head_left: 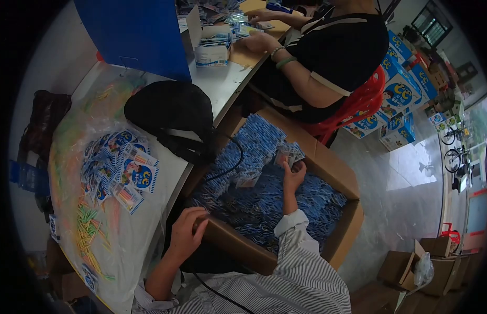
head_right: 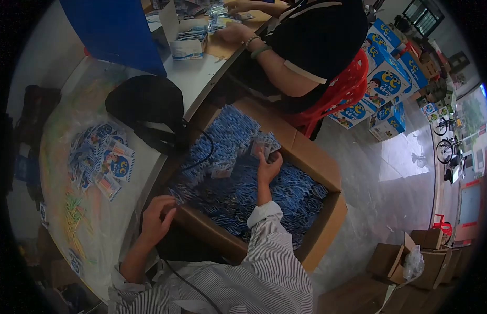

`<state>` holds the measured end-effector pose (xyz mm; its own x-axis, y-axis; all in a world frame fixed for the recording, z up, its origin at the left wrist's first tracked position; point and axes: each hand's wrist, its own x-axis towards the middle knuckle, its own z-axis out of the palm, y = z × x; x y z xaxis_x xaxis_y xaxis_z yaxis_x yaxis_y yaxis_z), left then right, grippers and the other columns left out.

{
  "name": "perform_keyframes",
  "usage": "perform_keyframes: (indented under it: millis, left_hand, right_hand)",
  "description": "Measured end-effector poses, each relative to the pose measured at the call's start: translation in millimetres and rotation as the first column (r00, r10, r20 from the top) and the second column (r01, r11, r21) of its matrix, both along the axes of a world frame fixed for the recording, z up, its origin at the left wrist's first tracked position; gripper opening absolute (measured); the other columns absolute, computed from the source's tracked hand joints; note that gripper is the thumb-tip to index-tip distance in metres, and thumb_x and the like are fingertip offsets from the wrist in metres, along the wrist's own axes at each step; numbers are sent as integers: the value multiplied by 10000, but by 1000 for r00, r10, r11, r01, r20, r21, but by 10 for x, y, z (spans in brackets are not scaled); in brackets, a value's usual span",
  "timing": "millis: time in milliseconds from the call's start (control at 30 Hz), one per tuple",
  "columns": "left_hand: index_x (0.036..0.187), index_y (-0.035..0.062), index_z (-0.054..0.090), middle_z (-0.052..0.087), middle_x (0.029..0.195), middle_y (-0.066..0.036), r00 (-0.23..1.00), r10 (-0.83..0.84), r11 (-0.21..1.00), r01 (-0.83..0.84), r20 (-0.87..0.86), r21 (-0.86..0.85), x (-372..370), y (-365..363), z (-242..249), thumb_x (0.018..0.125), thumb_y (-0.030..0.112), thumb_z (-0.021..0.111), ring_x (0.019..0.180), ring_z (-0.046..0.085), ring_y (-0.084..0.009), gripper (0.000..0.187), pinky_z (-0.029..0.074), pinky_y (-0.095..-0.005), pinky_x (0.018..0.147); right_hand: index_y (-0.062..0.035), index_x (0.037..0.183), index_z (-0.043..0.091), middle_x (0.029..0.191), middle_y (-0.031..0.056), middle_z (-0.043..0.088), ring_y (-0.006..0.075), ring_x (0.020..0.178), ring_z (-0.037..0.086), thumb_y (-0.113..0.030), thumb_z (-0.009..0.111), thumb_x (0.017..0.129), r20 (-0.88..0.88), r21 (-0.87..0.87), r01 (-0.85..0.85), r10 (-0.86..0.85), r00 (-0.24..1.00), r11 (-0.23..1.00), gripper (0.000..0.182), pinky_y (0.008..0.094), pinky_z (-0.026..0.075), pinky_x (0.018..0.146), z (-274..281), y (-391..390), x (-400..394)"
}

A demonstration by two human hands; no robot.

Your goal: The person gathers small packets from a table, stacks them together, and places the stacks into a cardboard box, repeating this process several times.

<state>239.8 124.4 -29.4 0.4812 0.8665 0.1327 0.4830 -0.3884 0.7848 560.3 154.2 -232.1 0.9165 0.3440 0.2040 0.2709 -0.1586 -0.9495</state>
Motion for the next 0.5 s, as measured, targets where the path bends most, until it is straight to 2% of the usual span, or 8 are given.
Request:
perform_keyframes:
  millis: [133, 200, 233, 300, 333, 400, 433, 500]
  left_hand:
    - [904, 8, 538, 540, 934, -117, 1000, 24, 1000, -24, 2, -16, -65, -41, 10, 722, -2, 593, 800, 570, -244, 191, 475, -279, 630]
    - [901, 8, 539, 540, 934, -115, 999, 33, 999, -32, 5, -30, -100, -53, -5, 723, -3, 592, 795, 572, -239, 186, 475, -275, 621]
    - [898, 10, 540, 541, 933, -112, 999, 31, 999, -31, 6, -30, -117, -60, -19, 724, -2, 592, 789, 571, -234, 182, 475, -272, 613]
    - [895, 11, 540, 541, 932, -109, 999, 32, 999, -31, 8, -31, -147, -72, -32, 726, -1, 591, 783, 571, -229, 177, 474, -269, 604]
    - [893, 13, 542, 542, 930, -107, 999, 34, 999, -34, 2, -30, -162, -77, -37, 728, 0, 591, 776, 570, -225, 173, 472, -267, 599]
    - [892, 15, 543, 542, 928, -104, 999, 38, 999, -38, -5, -33, -192, -85, -50, 730, 1, 590, 769, 570, -220, 169, 471, -266, 594]
    - [891, 17, 543, 543, 926, -103, 999, 39, 999, -39, -4, -33, -207, -90, -58, 731, 2, 590, 766, 569, -219, 168, 469, -265, 589]
    - [891, 18, 544, 544, 925, -101, 999, 41, 999, -42, -4, -34, -225, -98, -63, 732, 3, 589, 763, 568, -218, 166, 467, -264, 585]
  right_hand:
    - [1, 973, 510, 843, 95, 573, 162, 691, 555, -136, 686, 703, -84, -143, -10, -2, 996, 990, 350, 294, 443, 625, -18, -85, 118]
    - [9, 919, 511, 761, 78, 569, 132, 607, 533, -152, 667, 723, 37, -176, -120, 129, 991, 977, 298, 285, 435, 555, -147, -103, 230]
    - [9, 919, 511, 761, 78, 569, 132, 607, 533, -152, 667, 723, 41, -176, -119, 128, 991, 977, 298, 285, 435, 555, -161, -134, 252]
    - [10, 859, 509, 712, 73, 563, 118, 588, 528, -163, 654, 734, -155, -142, -191, 169, 973, 971, 258, 260, 429, 537, -181, -200, 274]
    - [10, 859, 509, 712, 73, 563, 118, 588, 528, -163, 654, 734, -152, -143, -192, 170, 974, 971, 258, 260, 429, 537, -248, -227, 280]
    - [11, 841, 525, 703, 73, 570, 111, 560, 533, -157, 673, 722, -423, 230, -119, 209, 882, 966, 253, 220, 431, 542, -308, -256, 241]
    - [11, 841, 525, 703, 73, 570, 111, 560, 533, -157, 673, 722, -424, 228, -119, 209, 881, 966, 253, 220, 431, 542, -271, -268, 221]
    - [14, 876, 533, 724, 80, 581, 132, 585, 549, -167, 678, 719, -310, 72, -138, 153, 938, 988, 280, 220, 433, 547, -164, -256, 179]
